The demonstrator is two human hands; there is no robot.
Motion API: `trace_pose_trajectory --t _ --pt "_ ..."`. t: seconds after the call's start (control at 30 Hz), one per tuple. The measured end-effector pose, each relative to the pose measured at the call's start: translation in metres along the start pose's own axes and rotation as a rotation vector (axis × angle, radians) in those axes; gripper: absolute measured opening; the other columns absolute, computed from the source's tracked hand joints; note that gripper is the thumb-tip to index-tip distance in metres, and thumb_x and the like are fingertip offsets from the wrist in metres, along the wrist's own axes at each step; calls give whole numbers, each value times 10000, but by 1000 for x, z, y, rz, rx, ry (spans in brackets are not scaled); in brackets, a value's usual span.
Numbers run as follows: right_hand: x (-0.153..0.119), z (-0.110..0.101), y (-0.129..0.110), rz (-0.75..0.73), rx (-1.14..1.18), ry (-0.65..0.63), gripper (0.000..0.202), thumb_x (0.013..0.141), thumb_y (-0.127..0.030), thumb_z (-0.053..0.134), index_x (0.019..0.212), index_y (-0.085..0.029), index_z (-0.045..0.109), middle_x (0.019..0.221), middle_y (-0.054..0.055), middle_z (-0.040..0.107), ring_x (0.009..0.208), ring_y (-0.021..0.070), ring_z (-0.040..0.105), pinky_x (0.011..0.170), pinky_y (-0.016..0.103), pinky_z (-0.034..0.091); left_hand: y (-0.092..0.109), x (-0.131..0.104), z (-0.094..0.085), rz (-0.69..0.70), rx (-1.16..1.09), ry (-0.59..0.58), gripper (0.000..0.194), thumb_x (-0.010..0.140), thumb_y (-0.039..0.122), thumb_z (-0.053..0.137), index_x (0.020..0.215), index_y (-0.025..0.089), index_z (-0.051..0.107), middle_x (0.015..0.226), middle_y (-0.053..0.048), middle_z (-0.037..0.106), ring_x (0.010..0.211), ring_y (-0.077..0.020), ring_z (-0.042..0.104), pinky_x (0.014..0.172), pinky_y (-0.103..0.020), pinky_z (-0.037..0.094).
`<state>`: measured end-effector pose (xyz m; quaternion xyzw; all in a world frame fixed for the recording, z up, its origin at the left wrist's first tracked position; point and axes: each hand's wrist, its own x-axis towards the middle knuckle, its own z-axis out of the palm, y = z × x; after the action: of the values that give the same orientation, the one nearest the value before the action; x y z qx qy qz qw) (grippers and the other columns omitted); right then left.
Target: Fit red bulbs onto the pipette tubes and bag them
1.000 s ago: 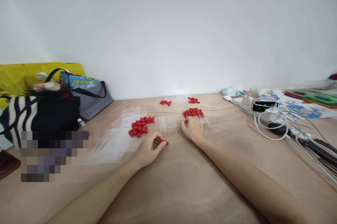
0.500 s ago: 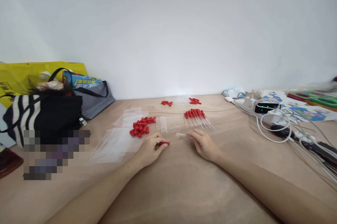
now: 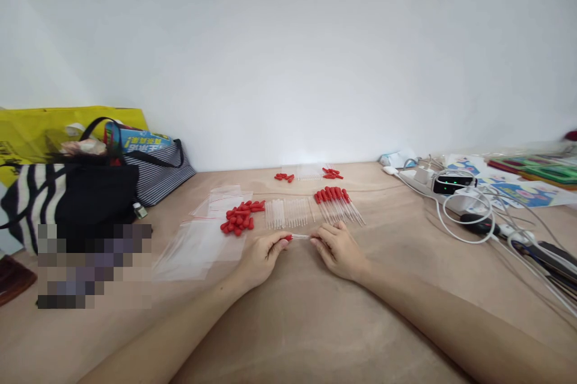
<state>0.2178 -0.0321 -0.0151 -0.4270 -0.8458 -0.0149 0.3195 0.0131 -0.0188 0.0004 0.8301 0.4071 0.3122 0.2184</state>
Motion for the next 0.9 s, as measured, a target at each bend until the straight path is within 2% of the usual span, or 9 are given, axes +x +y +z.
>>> trace_pose_trajectory --t 0.37,0.6,0.73,0.9 --pt "-1 2 2 -95 90 -38 206 860 -254 400 859 -189 595 763 18 626 655 107 516 655 265 258 -4 -2 3 -24 -58 -17 195 815 276 448 804 162 606 611 6 557 582 -126 515 539 -216 404" --pt "-1 -3 6 -200 14 -66 199 855 -230 393 857 -196 589 696 -5 613 591 93 483 644 276 220 3 -6 0 86 82 -20 192 808 263 466 758 174 628 629 -2 583 572 -124 517 546 -223 389" --pt "-1 -4 4 -250 -75 -22 232 845 -185 367 816 -183 596 673 2 601 528 90 418 646 294 207 6 -7 0 131 113 -40 184 812 252 459 763 171 617 664 -10 598 605 -129 540 571 -225 397" --pt "-4 -3 0 -267 -39 8 218 832 -165 372 811 -171 590 658 6 576 554 102 417 629 296 206 9 -9 1 189 149 -68 196 823 255 434 779 160 600 652 -12 587 582 -128 530 554 -224 395"
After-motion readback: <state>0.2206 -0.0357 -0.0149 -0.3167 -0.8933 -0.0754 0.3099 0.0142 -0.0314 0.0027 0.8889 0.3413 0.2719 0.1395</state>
